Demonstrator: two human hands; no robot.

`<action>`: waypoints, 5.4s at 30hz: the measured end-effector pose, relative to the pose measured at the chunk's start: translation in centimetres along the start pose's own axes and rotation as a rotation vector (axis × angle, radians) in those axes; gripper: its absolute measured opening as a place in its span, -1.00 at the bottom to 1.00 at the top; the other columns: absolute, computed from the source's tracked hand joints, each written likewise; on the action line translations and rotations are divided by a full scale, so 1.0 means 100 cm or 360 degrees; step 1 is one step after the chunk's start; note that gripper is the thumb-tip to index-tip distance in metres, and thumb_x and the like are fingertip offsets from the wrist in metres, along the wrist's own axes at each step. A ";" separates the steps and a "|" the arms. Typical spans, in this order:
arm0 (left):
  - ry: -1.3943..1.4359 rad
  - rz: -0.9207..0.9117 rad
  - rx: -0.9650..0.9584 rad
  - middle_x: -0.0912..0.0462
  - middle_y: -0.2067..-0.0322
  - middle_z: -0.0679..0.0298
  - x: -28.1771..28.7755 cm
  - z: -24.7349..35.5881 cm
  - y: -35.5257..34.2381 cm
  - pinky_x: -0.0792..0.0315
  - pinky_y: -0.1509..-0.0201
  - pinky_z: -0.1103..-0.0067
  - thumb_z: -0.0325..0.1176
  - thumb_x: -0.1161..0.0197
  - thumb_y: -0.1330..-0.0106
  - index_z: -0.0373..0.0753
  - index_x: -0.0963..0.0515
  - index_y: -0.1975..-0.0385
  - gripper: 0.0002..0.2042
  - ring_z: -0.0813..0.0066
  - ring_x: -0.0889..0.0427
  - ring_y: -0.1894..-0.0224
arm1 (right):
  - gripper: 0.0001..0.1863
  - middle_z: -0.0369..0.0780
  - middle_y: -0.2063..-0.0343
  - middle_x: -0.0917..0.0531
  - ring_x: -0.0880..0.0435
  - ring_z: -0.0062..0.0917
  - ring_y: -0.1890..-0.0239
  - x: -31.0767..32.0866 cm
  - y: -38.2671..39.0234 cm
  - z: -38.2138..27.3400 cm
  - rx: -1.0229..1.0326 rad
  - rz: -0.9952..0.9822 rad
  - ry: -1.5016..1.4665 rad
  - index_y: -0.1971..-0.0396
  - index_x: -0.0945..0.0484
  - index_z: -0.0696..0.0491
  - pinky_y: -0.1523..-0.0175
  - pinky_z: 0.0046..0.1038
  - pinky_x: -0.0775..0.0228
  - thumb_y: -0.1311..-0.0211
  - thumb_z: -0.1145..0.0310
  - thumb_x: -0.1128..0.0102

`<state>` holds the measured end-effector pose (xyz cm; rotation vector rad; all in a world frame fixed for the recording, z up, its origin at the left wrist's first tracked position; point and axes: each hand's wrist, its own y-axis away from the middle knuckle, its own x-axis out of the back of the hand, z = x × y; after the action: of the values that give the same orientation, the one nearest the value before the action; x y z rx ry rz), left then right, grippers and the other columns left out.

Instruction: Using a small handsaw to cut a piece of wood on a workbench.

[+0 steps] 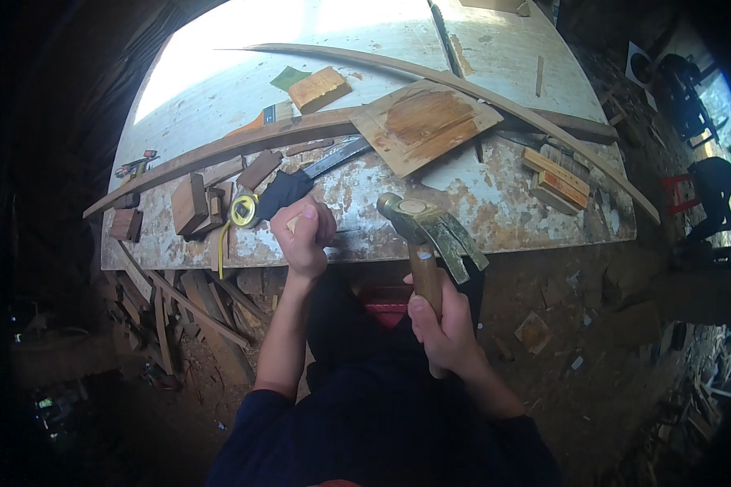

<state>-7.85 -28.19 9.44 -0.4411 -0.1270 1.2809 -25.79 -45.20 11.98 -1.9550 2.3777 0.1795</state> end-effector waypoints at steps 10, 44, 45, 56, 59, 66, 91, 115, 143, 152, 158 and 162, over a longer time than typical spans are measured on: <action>0.0200 0.0106 -0.0043 -0.28 0.82 0.32 0.012 -0.001 0.003 -0.02 0.66 0.62 -0.25 -0.06 -0.44 -0.30 -0.25 0.77 -0.52 0.64 -0.20 0.77 | -0.72 -0.35 0.62 -0.45 -0.33 -0.79 0.70 -0.004 -0.003 0.006 0.0259 -0.0171 0.0203 -0.06 -0.39 0.22 0.57 -0.66 -0.21 -0.52 0.35 0.02; 0.0827 0.0654 0.0515 -0.07 0.83 0.49 0.069 -0.014 -0.040 -0.02 0.71 0.58 -0.13 0.11 -0.50 -0.03 -0.17 0.64 -0.62 0.65 0.03 0.84 | -0.58 0.04 0.50 -0.66 -0.75 -0.15 0.42 -0.037 -0.051 0.012 0.0282 -0.0271 0.0688 -0.09 -0.45 0.34 0.32 -0.28 -0.49 -0.40 0.32 -0.19; 0.0818 0.0686 0.0528 -0.07 0.83 0.49 0.070 -0.016 -0.041 -0.02 0.71 0.58 -0.13 0.11 -0.50 -0.03 -0.17 0.64 -0.62 0.65 0.03 0.84 | -0.61 0.03 0.51 -0.65 -0.74 -0.13 0.42 -0.039 -0.057 0.013 0.0117 -0.0391 0.0786 -0.07 -0.46 0.29 0.32 -0.24 -0.48 -0.41 0.31 -0.19; 0.0885 0.0660 0.0585 -0.07 0.83 0.50 0.068 -0.021 -0.038 -0.05 0.71 0.59 -0.14 0.09 -0.50 -0.02 -0.17 0.63 -0.63 0.66 0.02 0.84 | -0.63 0.08 0.45 -0.66 -0.72 0.04 0.34 -0.048 -0.055 0.015 0.0113 -0.0381 0.0800 -0.09 -0.44 0.19 0.26 -0.20 -0.52 -0.43 0.30 -0.18; 0.0824 0.0743 0.0598 -0.07 0.82 0.49 0.068 -0.022 -0.038 -0.07 0.71 0.58 -0.13 0.10 -0.51 -0.03 -0.17 0.63 -0.62 0.65 0.01 0.84 | -0.64 0.09 0.43 -0.67 -0.72 0.05 0.31 -0.047 -0.053 0.004 0.0085 -0.0463 0.0860 -0.07 -0.44 0.20 0.24 -0.20 -0.53 -0.42 0.30 -0.19; 0.0852 0.0624 0.0545 -0.10 0.81 0.42 0.070 -0.022 -0.034 -0.10 0.71 0.55 -0.14 0.11 -0.51 -0.09 -0.18 0.62 -0.61 0.61 -0.03 0.83 | -0.69 0.05 0.43 -0.67 -0.74 -0.04 0.36 -0.047 -0.051 0.014 0.0120 -0.0336 0.0849 0.02 -0.49 0.24 0.28 -0.23 -0.52 -0.40 0.34 -0.19; 0.0820 0.0706 0.0561 -0.12 0.82 0.39 0.072 -0.023 -0.035 -0.10 0.73 0.53 -0.19 0.07 -0.50 -0.11 -0.18 0.65 -0.61 0.58 -0.07 0.84 | -0.68 0.02 0.52 -0.63 -0.71 -0.15 0.46 -0.049 -0.043 -0.004 0.0108 -0.0333 0.0711 0.04 -0.49 0.28 0.31 -0.25 -0.46 -0.42 0.31 -0.16; 0.0781 0.0656 0.0491 -0.08 0.81 0.48 0.066 -0.018 -0.032 -0.10 0.71 0.57 -0.16 0.12 -0.55 -0.04 -0.17 0.62 -0.61 0.64 -0.01 0.83 | -0.68 -0.04 0.53 -0.61 -0.72 -0.25 0.43 -0.044 -0.055 0.029 0.0047 -0.0264 0.0723 0.06 -0.50 0.23 0.30 -0.26 -0.43 -0.43 0.27 -0.16; 0.0745 0.0923 0.0556 -0.12 0.80 0.41 0.062 -0.015 -0.036 -0.12 0.69 0.53 -0.19 0.01 -0.49 -0.08 -0.17 0.63 -0.62 0.59 -0.08 0.81 | -0.71 -0.09 0.59 -0.54 -0.59 -0.34 0.53 -0.046 -0.047 0.028 0.0179 -0.0134 0.0435 0.21 -0.48 0.22 0.34 -0.29 -0.38 -0.46 0.24 -0.14; 0.0740 0.1040 0.0553 -0.10 0.79 0.47 0.070 -0.023 -0.035 -0.09 0.70 0.55 -0.17 -0.06 -0.51 -0.04 -0.16 0.65 -0.58 0.62 -0.06 0.81 | -0.68 -0.05 0.54 -0.56 -0.61 -0.29 0.46 -0.049 -0.052 0.023 0.0017 -0.0262 0.0467 0.15 -0.50 0.20 0.25 -0.26 -0.41 -0.47 0.19 -0.13; 0.0685 0.1061 0.0579 -0.11 0.78 0.48 0.073 -0.033 -0.034 -0.11 0.67 0.56 -0.15 -0.13 -0.52 -0.05 -0.20 0.62 -0.58 0.64 -0.07 0.80 | -0.69 -0.07 0.57 -0.54 -0.58 -0.32 0.49 -0.053 -0.063 0.044 -0.0126 -0.0380 0.0624 0.16 -0.50 0.20 0.29 -0.29 -0.39 -0.46 0.20 -0.15; 0.0627 0.1030 0.0560 -0.18 0.76 0.45 0.075 -0.032 -0.030 -0.20 0.65 0.57 -0.16 -0.13 -0.53 -0.09 -0.24 0.60 -0.60 0.61 -0.18 0.78 | -0.71 -0.16 0.61 -0.52 -0.55 -0.48 0.54 -0.049 -0.056 0.041 -0.0130 -0.0293 0.0510 0.20 -0.49 0.20 0.37 -0.36 -0.36 -0.47 0.22 -0.15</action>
<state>-1.95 -22.57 6.56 -0.4348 0.6112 1.7754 -19.48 -40.94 8.16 -2.3878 2.3799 -0.0512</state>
